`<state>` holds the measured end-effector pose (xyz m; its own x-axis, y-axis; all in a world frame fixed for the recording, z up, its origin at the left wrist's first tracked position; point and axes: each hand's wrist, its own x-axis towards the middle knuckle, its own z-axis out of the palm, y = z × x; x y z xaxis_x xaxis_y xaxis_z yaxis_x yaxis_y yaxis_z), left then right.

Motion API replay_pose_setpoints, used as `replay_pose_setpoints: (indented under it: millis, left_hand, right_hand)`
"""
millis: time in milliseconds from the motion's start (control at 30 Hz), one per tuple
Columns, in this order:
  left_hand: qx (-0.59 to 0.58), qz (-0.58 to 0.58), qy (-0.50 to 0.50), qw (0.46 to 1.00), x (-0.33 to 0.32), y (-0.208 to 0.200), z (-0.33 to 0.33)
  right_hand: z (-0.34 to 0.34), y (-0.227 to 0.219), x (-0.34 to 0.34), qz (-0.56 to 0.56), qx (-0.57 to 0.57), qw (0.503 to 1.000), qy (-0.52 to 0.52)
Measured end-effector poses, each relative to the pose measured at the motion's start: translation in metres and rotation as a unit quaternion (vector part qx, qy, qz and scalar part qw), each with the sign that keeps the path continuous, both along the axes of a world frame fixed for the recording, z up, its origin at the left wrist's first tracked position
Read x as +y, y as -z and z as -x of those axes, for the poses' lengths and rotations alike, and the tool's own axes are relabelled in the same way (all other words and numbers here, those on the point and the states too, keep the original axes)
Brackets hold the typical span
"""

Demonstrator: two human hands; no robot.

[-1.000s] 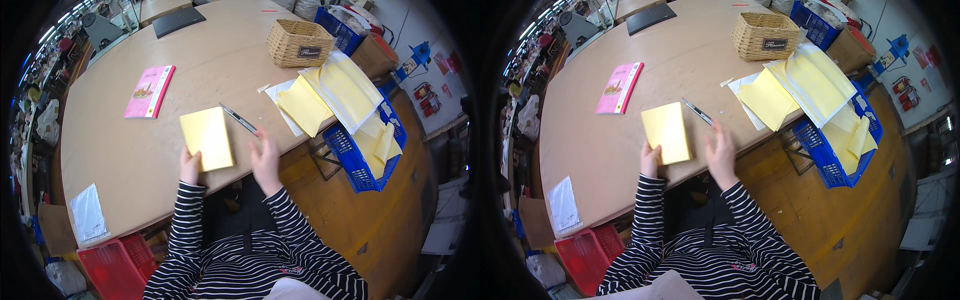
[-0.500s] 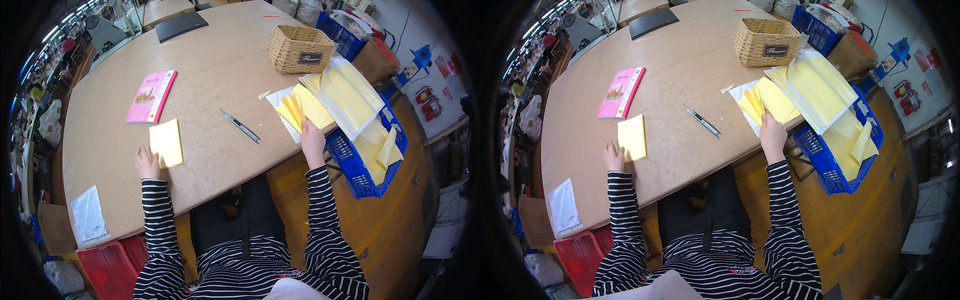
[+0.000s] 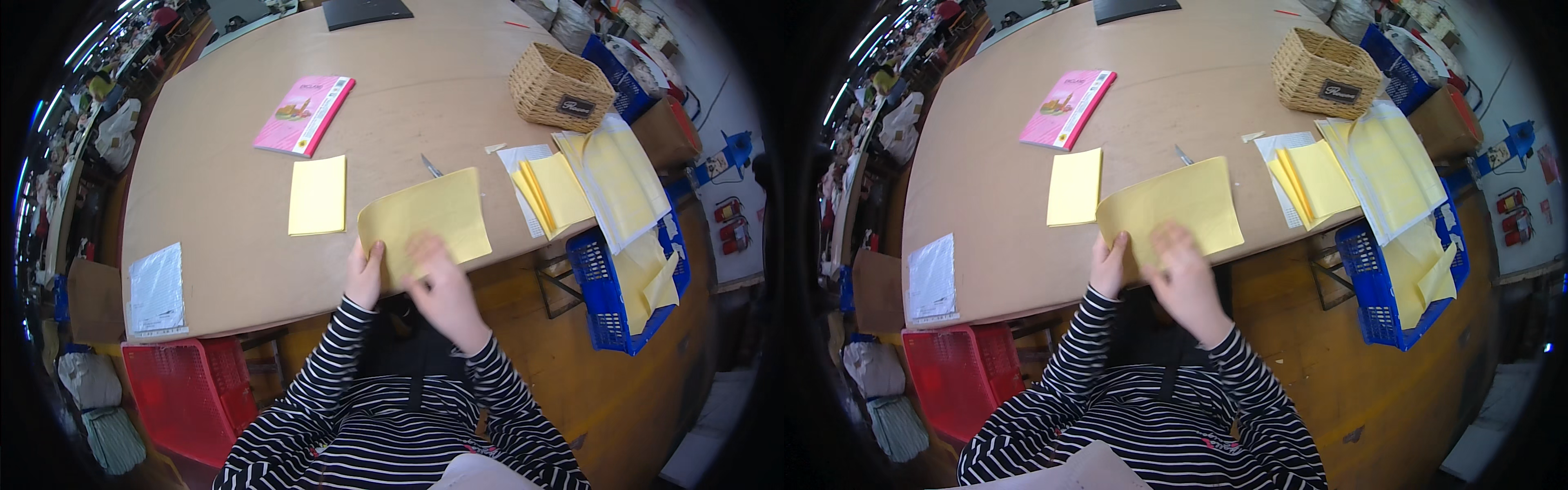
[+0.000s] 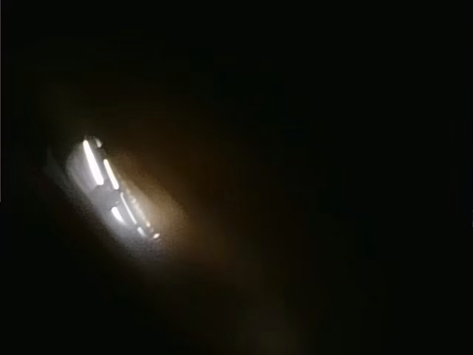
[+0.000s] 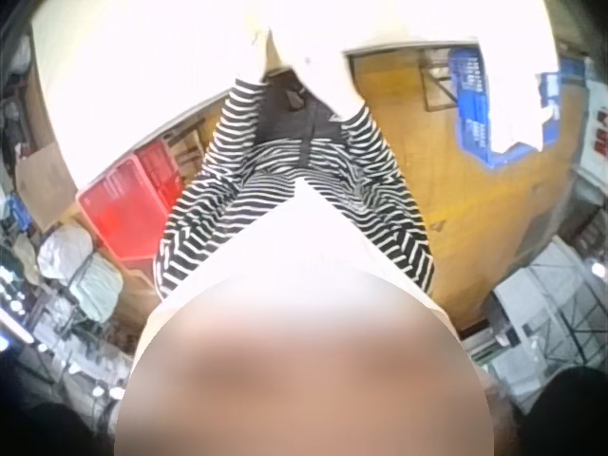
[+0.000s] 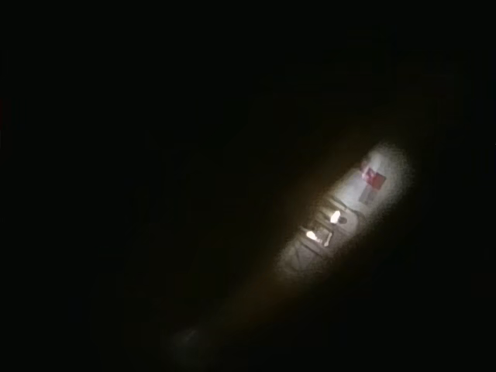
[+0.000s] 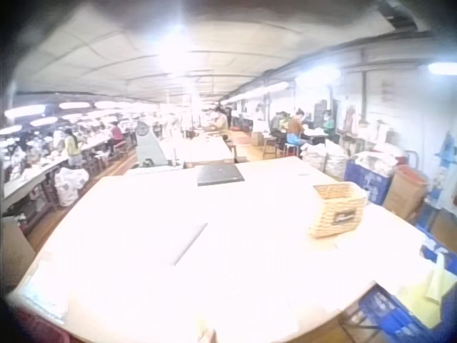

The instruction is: The person folds yellow paper sheets in half and uses a utility knife to cut them into smaller pieces. The cut pieces are stacked and placed into a basket on the table.

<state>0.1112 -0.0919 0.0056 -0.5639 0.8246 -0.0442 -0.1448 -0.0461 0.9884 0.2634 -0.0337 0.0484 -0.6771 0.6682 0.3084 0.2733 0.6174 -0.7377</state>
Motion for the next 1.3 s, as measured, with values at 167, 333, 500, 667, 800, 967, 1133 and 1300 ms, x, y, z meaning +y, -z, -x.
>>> replay_pose_setpoints:
  millis: [167, 333, 500, 667, 800, 967, 1133, 1300]
  left_hand:
    - [0.088, -0.083, 0.074, 0.990, -0.024, -0.011, 0.059]
    - [0.149, -0.121, 0.020, 0.981, -0.024, -0.009, 0.074]
    - [0.138, -0.055, -0.085, 0.985, -0.014, 0.018, 0.058]
    - [0.207, -0.076, -0.097, 0.970, -0.002, 0.008, 0.029]
    - [0.189, -0.075, -0.120, 0.972, -0.005, -0.006, -0.009]
    - [0.222, -0.061, -0.100, 0.968, -0.008, 0.000, -0.004]
    - [0.089, -0.092, -0.056, 0.990, -0.001, 0.007, 0.016]
    - [0.152, -0.163, 0.113, 0.968, 0.001, -0.001, 0.029]
  right_hand:
    - [-0.007, 0.016, 0.068, 0.124, 0.232, 0.955, 0.134]
    - [-0.012, 0.044, 0.063, 0.317, 0.239, 0.916, 0.061]
    - [0.007, 0.068, 0.039, 0.166, 0.195, 0.962, 0.093]
    - [0.023, 0.045, 0.008, 0.065, 0.129, 0.985, 0.095]
    - [0.051, 0.027, -0.019, -0.069, 0.064, 0.992, 0.082]
    - [0.054, 0.026, -0.026, -0.061, 0.030, 0.998, 0.009]
    - [0.044, 0.031, -0.014, -0.078, 0.115, 0.986, 0.090]
    - [0.021, 0.037, 0.024, 0.254, 0.254, 0.933, -0.008]
